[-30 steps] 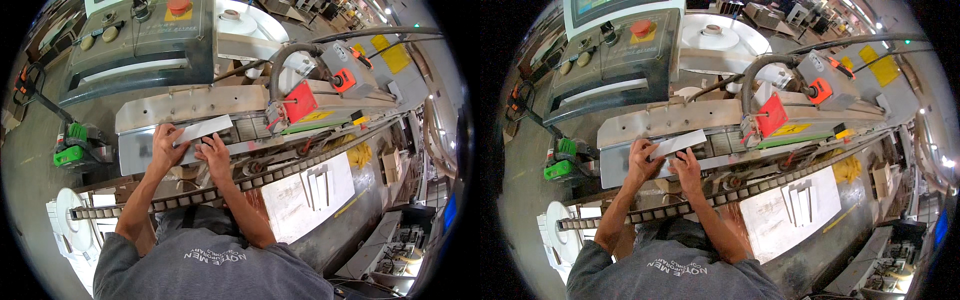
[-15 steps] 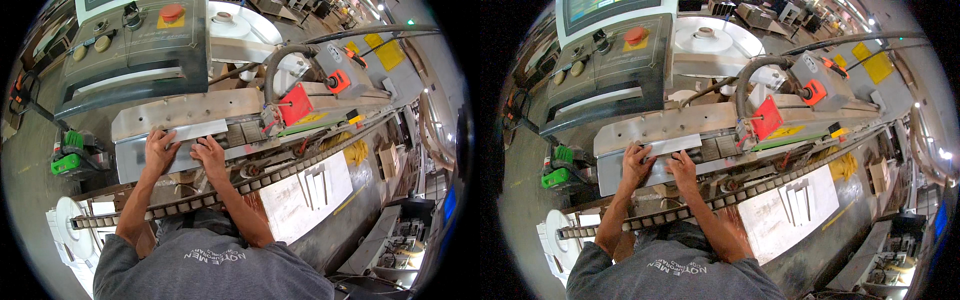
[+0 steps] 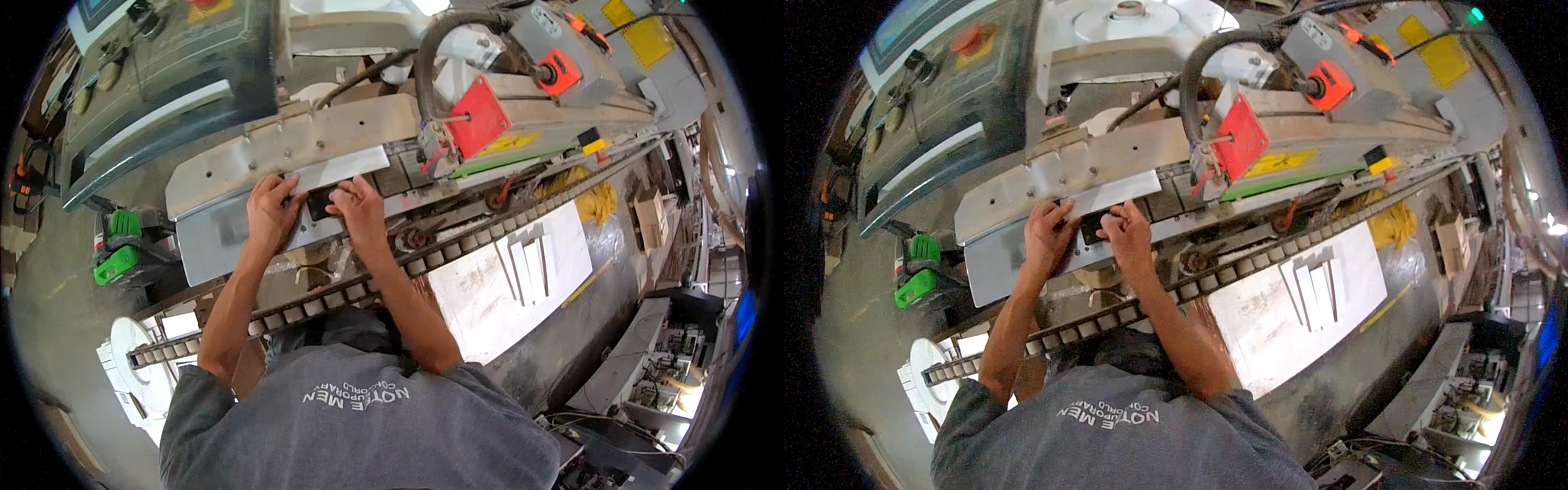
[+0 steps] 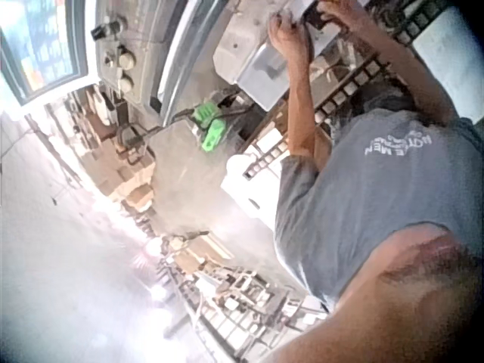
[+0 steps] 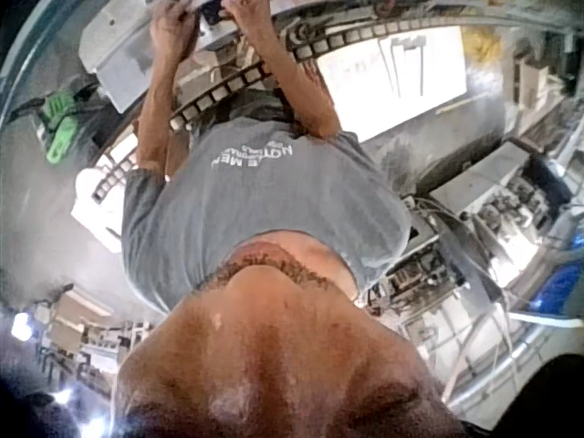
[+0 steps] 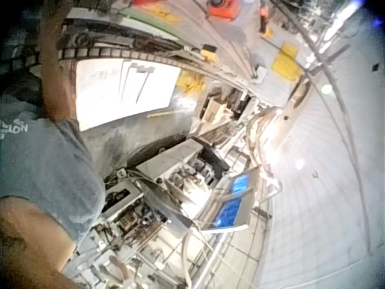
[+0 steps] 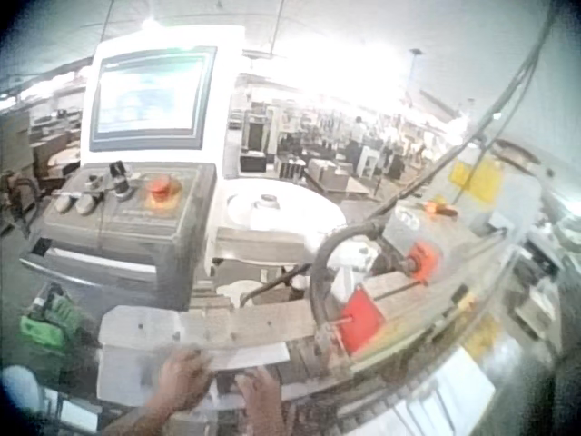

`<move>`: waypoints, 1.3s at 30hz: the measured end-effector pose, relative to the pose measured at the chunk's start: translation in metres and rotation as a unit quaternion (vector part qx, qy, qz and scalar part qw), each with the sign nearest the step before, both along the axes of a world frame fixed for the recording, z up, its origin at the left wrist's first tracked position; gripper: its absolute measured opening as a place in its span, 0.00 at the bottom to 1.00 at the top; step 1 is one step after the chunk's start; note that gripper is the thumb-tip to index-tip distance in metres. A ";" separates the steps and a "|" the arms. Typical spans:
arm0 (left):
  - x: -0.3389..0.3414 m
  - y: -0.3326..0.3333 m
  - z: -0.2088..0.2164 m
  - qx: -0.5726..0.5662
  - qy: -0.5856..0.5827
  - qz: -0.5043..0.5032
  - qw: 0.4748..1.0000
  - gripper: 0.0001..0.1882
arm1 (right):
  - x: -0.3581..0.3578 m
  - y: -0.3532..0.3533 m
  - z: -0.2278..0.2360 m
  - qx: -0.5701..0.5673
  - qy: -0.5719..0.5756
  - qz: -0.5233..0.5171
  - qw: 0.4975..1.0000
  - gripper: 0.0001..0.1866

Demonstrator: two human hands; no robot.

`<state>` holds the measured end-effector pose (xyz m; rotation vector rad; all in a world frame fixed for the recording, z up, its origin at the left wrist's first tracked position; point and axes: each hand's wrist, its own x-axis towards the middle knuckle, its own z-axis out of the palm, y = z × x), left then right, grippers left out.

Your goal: The person feeds white edge bands into a woodworking machine by hand and gathers stacked wood pieces from a pallet to place them on a table.

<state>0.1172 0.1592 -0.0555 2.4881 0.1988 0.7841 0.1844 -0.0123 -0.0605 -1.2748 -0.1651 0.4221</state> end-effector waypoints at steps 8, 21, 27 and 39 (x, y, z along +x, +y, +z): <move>0.050 -0.054 -0.012 0.004 -0.002 -0.014 1.000 0.16 | 0.039 -0.050 -0.005 -0.017 0.012 -0.035 0.999 0.08; 0.147 -0.123 -0.029 -0.033 0.105 -0.070 0.991 0.17 | 0.000 -0.275 0.004 -0.166 -0.109 -0.232 0.952 0.17; 0.120 -0.142 -0.004 -0.086 0.053 -0.112 0.989 0.16 | 0.064 -0.492 -0.059 -0.546 -0.180 -0.342 0.743 0.21; 0.059 -0.140 -0.001 -0.131 0.089 -0.063 0.985 0.11 | 0.086 -0.590 -0.107 -0.739 -0.178 -0.137 0.635 0.28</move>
